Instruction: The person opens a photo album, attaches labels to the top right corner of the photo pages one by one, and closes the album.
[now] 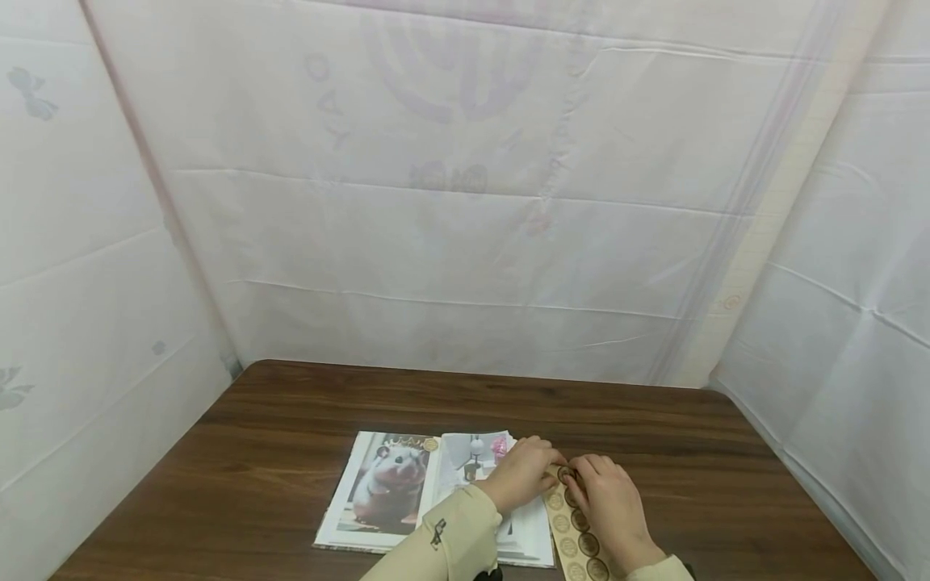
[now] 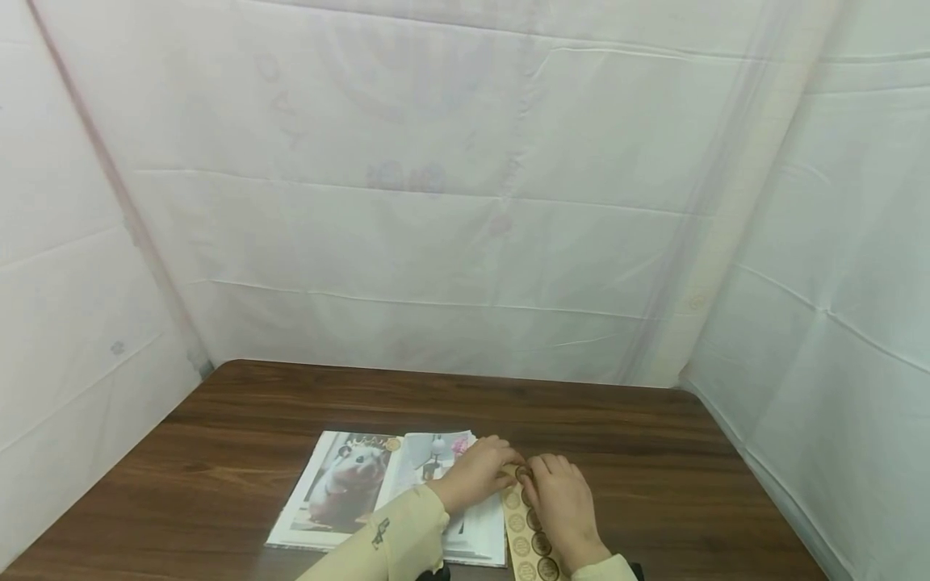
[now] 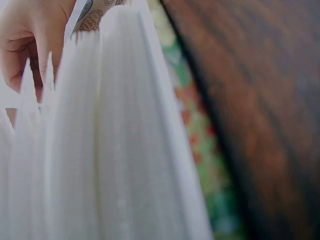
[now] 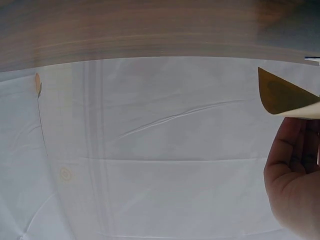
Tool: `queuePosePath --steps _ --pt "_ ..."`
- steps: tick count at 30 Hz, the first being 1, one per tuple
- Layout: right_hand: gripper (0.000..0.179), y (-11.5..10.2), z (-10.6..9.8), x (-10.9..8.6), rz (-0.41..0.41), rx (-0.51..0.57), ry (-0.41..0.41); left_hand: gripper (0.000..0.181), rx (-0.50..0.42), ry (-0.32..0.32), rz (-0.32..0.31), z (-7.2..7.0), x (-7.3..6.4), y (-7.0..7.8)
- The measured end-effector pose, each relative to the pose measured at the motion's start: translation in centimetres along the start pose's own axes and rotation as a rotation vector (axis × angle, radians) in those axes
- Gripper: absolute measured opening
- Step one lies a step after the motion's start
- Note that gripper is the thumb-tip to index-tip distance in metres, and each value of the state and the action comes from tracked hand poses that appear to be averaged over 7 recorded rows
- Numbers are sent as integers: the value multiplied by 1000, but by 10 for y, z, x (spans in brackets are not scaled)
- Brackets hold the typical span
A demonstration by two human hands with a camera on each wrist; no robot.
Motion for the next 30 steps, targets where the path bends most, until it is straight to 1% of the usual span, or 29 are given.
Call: queuePosePath --steps 6,10,23,30 --pt "22 1 0 -1 -31 -3 54 24 9 8 9 1 0 -1" --pt "23 1 2 -1 -48 16 89 25 14 14 15 0 -1 -1" --pt "19 3 6 -1 -65 48 147 25 9 16 22 0 0 -3" --pt "25 0 4 -1 -79 46 166 25 16 15 19 2 -1 -6"
Point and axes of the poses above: each hand's wrist, its own x-axis towards the middle knuckle, its own z-axis out of the palm, y = z × x, the point moved 1 cm from there along x, towards the middle knuckle, and after that the axes turned 10 degrees about -x, right-handed, at the moved point
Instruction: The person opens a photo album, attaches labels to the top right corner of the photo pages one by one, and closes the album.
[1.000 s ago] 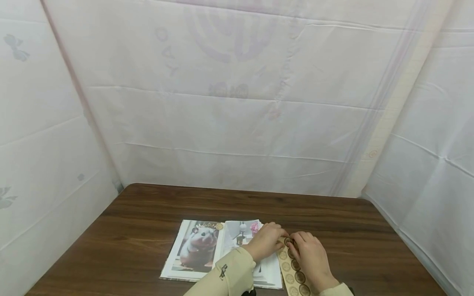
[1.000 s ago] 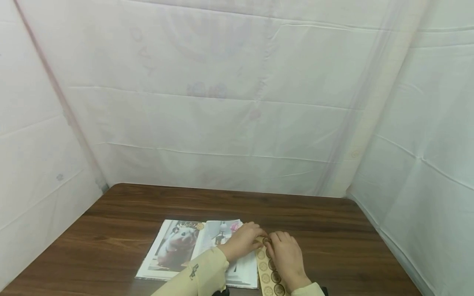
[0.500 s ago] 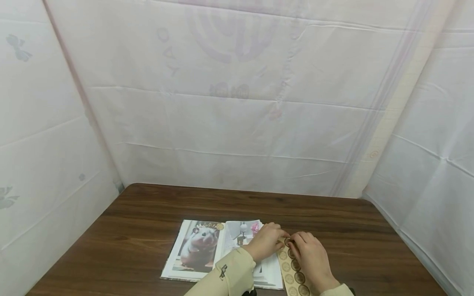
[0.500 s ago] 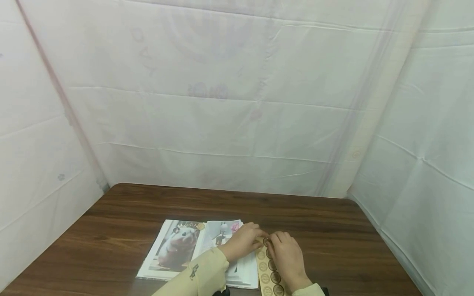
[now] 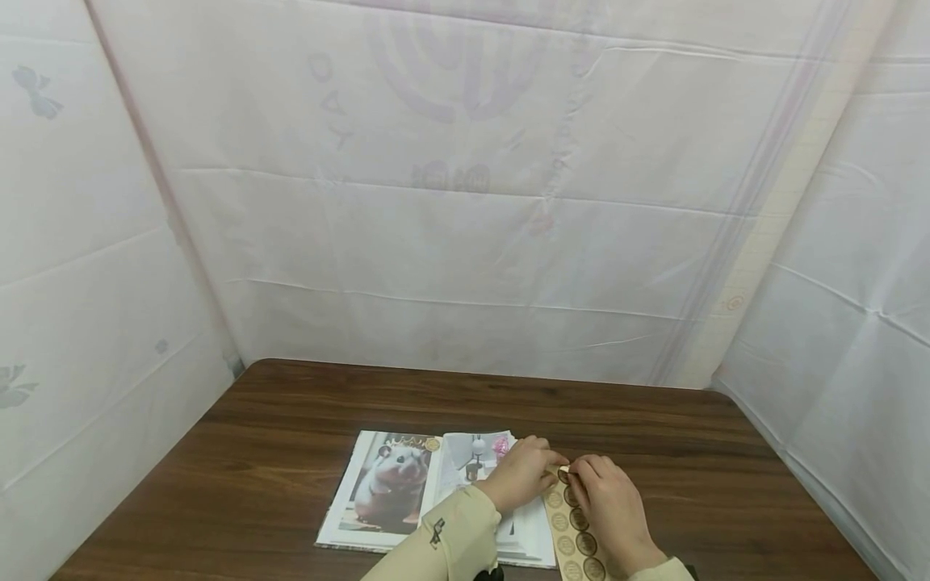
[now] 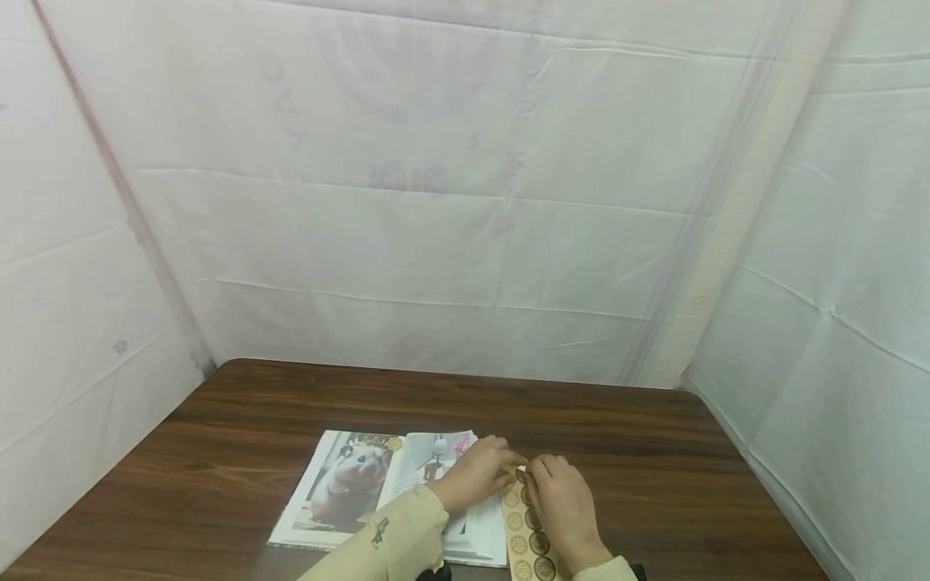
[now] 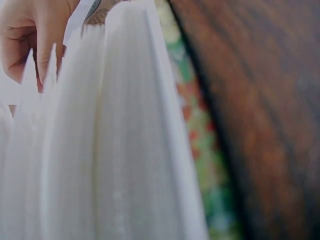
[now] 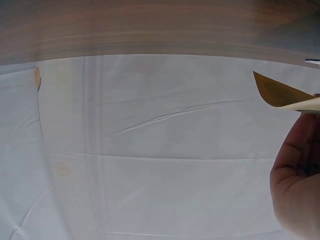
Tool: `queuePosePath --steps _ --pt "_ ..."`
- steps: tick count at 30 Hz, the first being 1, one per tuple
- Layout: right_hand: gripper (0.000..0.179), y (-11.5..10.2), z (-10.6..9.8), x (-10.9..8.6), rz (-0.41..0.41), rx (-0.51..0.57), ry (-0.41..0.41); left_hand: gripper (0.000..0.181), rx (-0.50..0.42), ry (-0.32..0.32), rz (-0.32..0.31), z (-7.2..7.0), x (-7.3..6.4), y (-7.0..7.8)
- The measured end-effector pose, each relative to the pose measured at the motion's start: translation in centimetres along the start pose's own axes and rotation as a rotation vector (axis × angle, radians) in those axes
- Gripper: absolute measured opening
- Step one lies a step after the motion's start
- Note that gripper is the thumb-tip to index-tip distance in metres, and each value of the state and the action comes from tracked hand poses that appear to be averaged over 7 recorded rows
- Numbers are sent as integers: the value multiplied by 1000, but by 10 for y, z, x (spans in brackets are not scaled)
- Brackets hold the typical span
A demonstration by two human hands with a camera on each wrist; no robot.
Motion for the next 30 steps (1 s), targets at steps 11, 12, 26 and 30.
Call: queuePosePath --steps 11,12,26,30 --pt "27 -2 0 0 -10 6 -6 25 -3 5 5 -1 0 0" --pt "27 -2 0 0 -12 6 -8 25 -3 6 4 -1 0 0" --pt "30 -2 0 -1 -45 7 -33 25 -4 6 -12 1 -1 -2" --pt "30 -2 0 -1 -46 2 -41 24 -14 1 -19 -1 -1 -1"
Point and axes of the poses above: each hand's wrist, its own x-axis towards the middle knuckle, its own z-axis out of the palm, y = z × x, the point moved 1 cm from there along x, towards the middle knuckle, and after that the axes turned 10 degrees about -x, right-handed, at the moved point
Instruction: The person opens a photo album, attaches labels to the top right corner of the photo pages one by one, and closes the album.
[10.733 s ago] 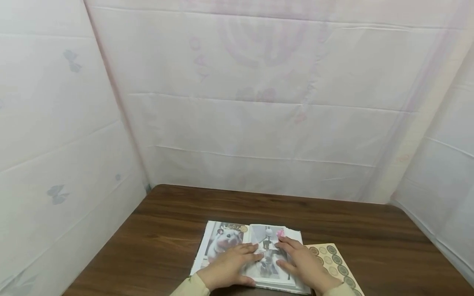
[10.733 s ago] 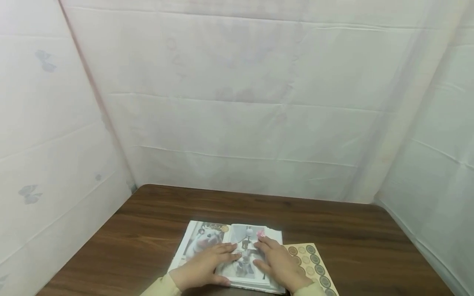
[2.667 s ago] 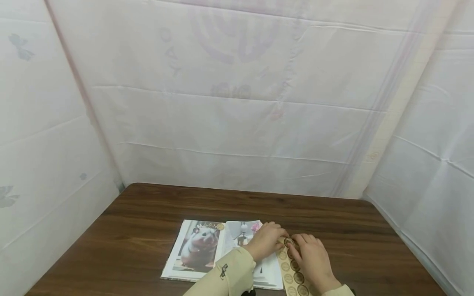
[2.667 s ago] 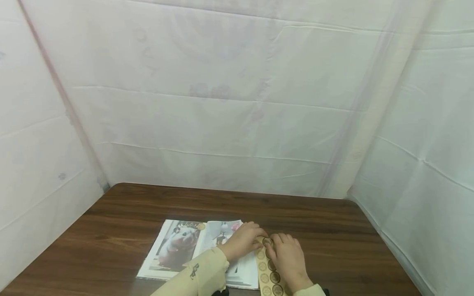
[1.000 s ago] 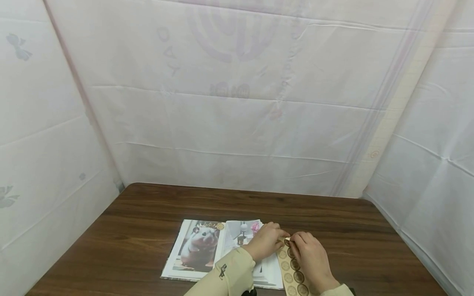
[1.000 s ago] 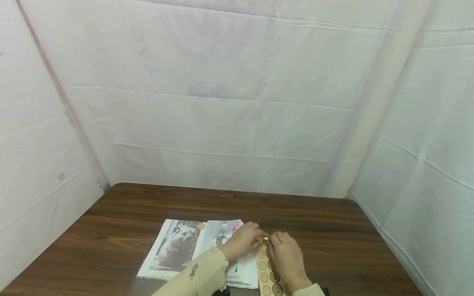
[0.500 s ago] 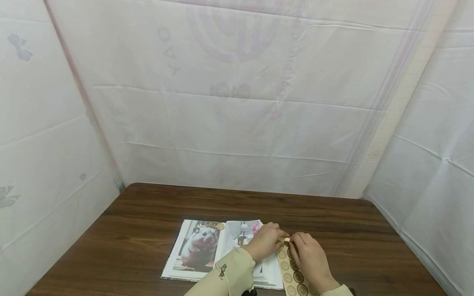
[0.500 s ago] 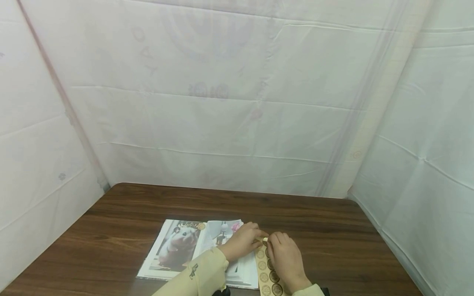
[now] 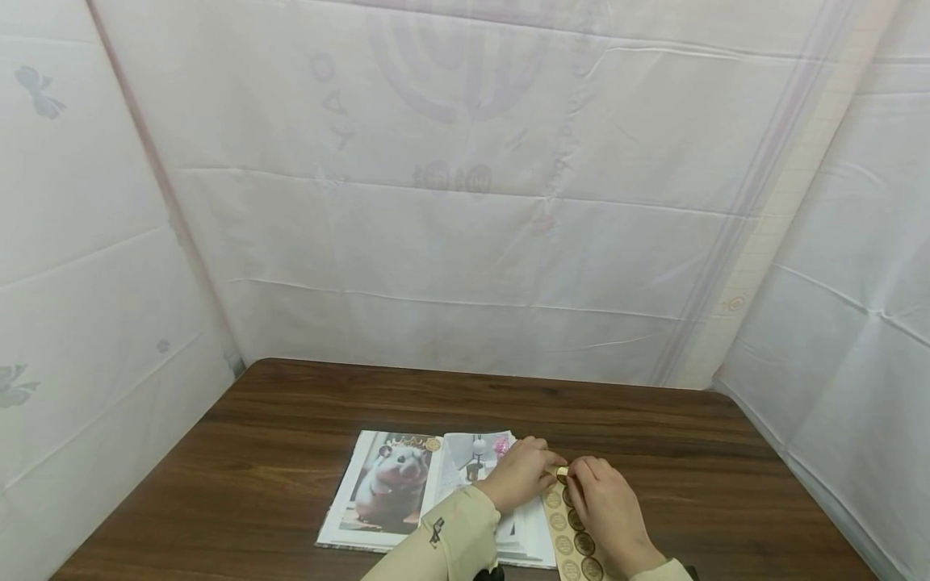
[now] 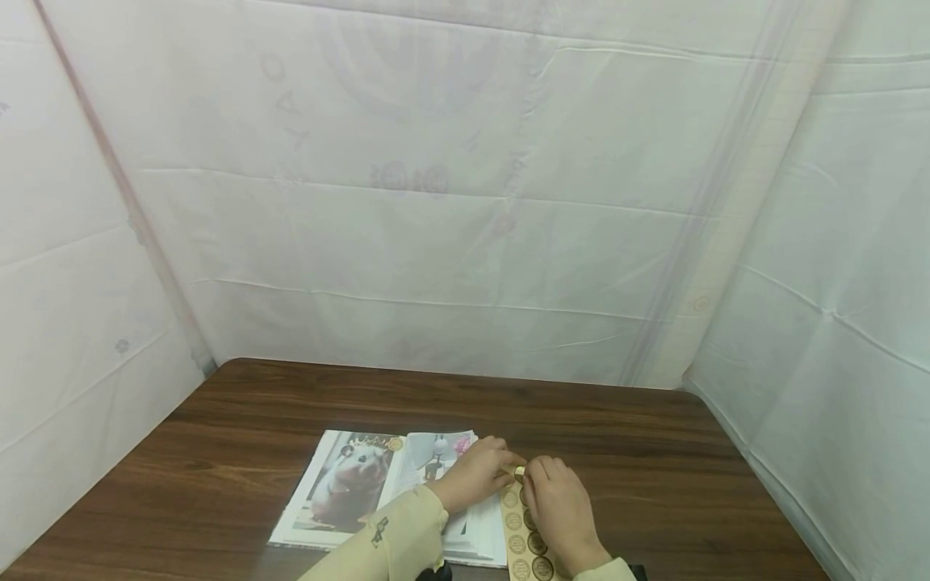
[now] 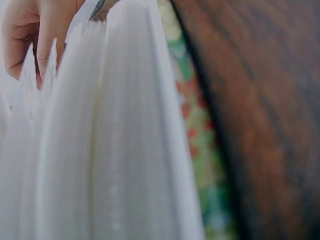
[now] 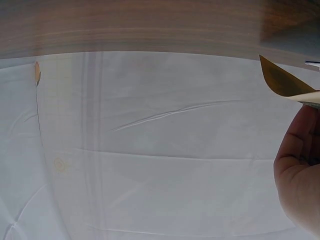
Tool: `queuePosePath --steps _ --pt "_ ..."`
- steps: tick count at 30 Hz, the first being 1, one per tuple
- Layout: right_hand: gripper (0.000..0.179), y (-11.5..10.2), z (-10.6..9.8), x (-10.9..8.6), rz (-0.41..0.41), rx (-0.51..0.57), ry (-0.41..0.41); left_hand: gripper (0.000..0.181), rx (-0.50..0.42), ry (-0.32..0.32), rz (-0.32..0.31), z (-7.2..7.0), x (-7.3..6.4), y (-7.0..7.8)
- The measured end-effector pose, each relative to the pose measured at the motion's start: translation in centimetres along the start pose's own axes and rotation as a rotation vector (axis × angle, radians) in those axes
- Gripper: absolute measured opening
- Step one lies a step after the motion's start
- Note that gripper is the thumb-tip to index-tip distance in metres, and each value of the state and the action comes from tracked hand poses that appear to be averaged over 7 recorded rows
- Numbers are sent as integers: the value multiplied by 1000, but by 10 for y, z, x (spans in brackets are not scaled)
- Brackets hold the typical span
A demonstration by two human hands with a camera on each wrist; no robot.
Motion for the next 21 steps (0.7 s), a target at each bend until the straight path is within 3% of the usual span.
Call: queuePosePath --steps 14,21 --pt "26 -3 -1 0 41 -2 -34 25 -23 49 57 4 -2 -8" --pt "25 -3 -2 0 60 -5 -48 29 -17 2 -18 3 -1 -5"
Point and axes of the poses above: each hand's wrist, its own x-axis towards the middle knuckle, its own z-axis out of the palm, y = z × x, the point moved 1 cm from there along x, towards the middle knuckle, and after that the axes turned 10 degrees about -x, right-handed, at the moved point
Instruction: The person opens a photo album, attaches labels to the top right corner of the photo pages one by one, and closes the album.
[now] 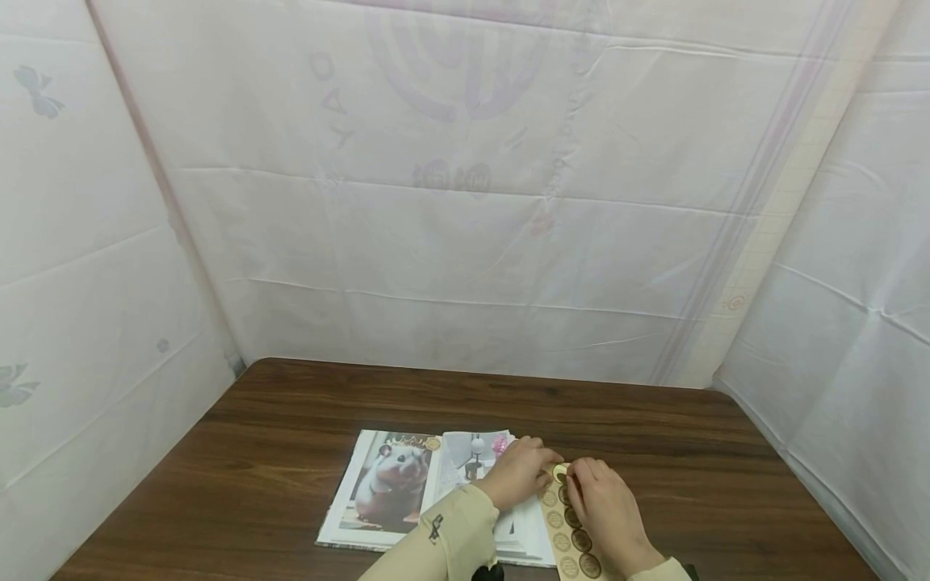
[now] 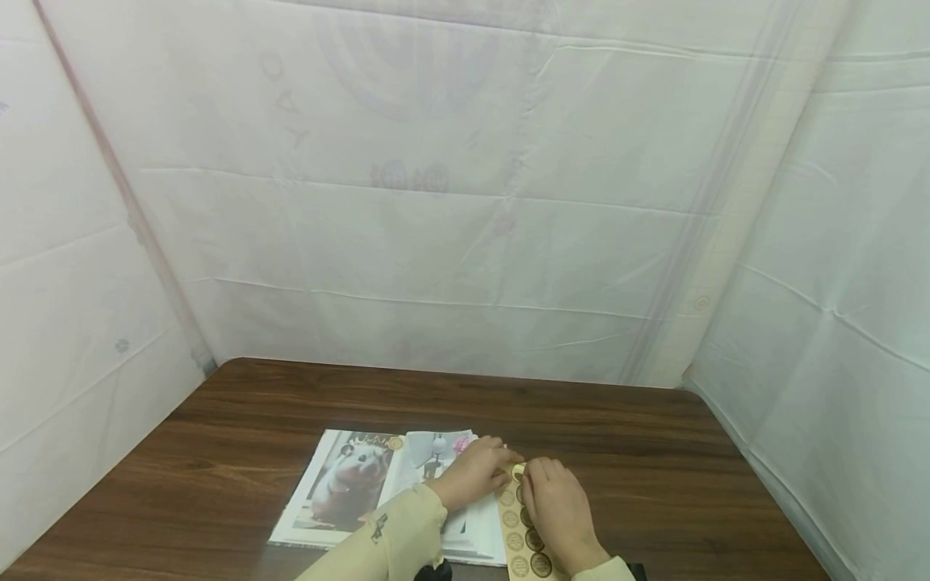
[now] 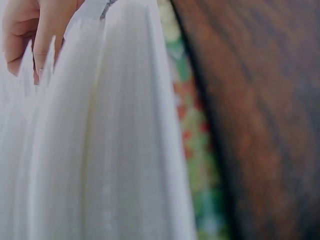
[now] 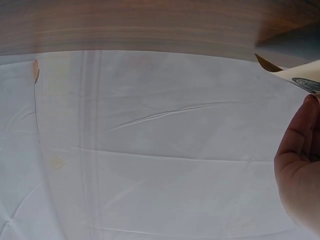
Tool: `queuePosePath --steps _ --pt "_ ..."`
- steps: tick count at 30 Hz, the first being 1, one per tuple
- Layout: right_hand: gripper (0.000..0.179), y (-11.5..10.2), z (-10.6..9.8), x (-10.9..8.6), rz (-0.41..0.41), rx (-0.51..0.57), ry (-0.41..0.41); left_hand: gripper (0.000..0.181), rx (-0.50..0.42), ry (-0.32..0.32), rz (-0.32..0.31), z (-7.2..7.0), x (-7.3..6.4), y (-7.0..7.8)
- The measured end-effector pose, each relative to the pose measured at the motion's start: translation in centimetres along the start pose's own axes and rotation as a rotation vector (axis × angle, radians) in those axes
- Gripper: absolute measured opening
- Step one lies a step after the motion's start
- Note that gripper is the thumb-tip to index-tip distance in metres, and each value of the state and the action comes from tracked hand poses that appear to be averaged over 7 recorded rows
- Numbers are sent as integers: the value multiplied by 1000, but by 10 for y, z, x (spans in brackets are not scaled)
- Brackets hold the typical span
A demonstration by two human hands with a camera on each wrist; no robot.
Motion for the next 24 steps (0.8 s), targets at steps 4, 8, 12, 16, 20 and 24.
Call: queuePosePath --steps 4,8,12,16,20,24 --pt "23 -1 -1 0 35 7 -49 32 12 -19 -28 -2 0 2" --pt "20 -2 -1 1 99 23 -145 33 -14 -22 -51 -2 0 3" --pt "16 -4 -1 1 146 37 -222 31 -44 -11 -65 -2 0 3" --pt "14 -4 -1 0 168 53 -281 26 -62 18 -72 -3 -1 3" --pt "12 -4 -2 0 197 74 -338 24 -73 54 -80 -2 -2 2" --pt "11 -3 -1 0 240 84 -399 23 -47 78 -69 -3 -2 5"
Point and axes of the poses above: each hand's wrist, its own x-axis towards the middle knuckle, its own z-axis out of the palm, y = z × x, the point moved 1 cm from there along x, towards the middle knuckle, and after that the axes turned 10 degrees about -x, right-handed, at the moved point
